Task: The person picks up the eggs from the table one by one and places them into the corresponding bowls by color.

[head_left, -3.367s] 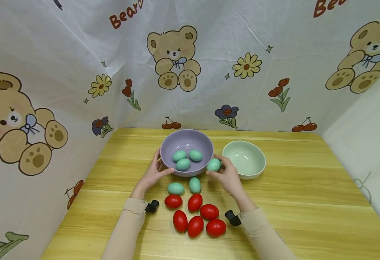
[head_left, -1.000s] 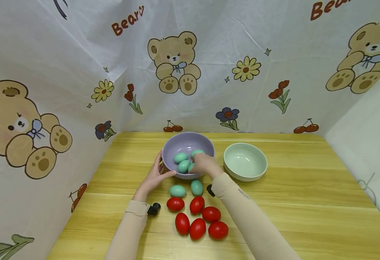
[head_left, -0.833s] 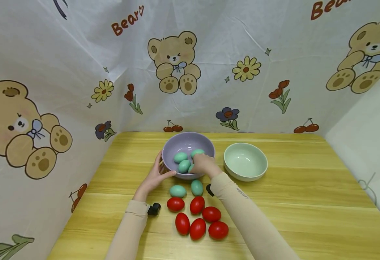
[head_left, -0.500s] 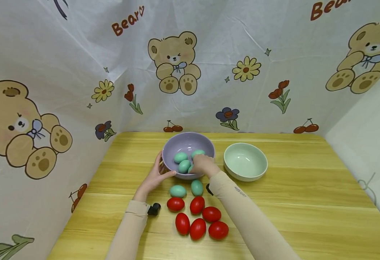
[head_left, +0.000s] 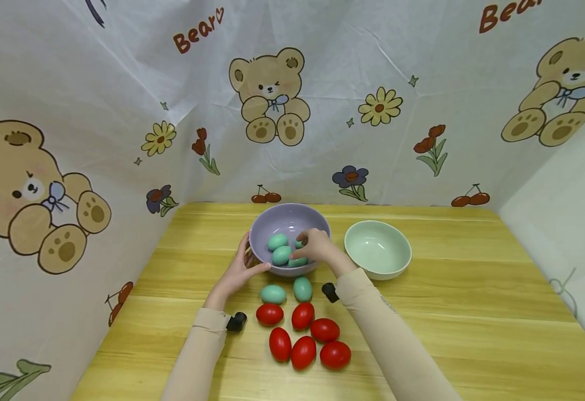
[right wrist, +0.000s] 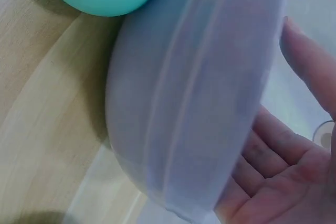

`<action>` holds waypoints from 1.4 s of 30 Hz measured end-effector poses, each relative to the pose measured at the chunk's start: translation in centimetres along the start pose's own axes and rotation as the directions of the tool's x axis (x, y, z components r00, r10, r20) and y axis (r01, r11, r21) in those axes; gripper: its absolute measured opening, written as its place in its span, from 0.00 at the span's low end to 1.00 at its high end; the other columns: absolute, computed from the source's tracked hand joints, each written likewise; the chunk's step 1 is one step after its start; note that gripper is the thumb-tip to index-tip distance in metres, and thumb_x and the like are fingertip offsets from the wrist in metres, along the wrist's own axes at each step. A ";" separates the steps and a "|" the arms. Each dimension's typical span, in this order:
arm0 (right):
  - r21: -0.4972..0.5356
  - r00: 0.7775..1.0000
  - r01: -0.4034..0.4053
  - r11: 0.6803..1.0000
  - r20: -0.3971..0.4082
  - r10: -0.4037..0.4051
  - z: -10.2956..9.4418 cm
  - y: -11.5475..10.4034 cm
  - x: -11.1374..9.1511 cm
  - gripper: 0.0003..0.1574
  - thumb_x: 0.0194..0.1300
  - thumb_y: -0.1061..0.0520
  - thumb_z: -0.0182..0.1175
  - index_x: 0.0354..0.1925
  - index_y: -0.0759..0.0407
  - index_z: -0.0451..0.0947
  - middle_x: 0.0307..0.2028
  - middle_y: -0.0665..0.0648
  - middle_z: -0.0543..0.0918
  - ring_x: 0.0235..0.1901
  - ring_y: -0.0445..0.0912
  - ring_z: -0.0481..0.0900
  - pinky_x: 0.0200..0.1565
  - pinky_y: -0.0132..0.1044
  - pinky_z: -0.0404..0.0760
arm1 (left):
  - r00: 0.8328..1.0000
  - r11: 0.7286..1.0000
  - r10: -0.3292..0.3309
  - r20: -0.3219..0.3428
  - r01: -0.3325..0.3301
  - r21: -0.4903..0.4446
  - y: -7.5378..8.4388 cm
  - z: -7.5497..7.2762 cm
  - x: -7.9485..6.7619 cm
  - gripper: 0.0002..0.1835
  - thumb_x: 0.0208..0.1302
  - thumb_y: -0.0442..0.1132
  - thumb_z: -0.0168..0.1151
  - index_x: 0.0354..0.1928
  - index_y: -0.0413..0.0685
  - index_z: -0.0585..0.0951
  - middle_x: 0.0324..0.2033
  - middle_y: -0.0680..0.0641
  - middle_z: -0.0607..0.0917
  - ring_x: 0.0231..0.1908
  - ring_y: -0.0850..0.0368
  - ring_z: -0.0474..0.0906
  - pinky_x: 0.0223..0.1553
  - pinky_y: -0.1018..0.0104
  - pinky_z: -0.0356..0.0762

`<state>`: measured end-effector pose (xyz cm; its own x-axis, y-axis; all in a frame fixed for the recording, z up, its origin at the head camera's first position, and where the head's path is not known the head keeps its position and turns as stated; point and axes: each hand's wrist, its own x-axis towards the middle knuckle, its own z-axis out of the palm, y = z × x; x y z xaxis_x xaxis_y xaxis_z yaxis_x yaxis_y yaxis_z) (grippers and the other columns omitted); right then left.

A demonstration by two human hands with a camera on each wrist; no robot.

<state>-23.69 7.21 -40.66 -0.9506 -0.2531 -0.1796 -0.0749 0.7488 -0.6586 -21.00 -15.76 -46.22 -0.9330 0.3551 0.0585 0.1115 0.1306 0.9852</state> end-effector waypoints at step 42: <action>0.487 0.963 0.269 0.831 -0.146 -0.227 0.3 3.0 -10.3 0.26 0.57 0.63 0.65 0.52 0.74 0.71 0.48 0.68 0.77 0.49 0.62 0.74 0.54 0.53 0.71 | 1.000 1.000 0.004 -0.014 -0.004 -0.004 0.1 0.1 0.0 0.53 0.57 0.34 0.66 0.72 0.46 0.37 0.69 0.35 0.44 0.67 0.40 0.45 0.65 0.53 0.47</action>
<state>-14.09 11.91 -41.02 -0.9425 -0.3239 0.0830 -0.1715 0.2551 -0.9516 -20.95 -15.71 -46.13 -0.9372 0.3426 0.0651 0.1144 0.1257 0.9854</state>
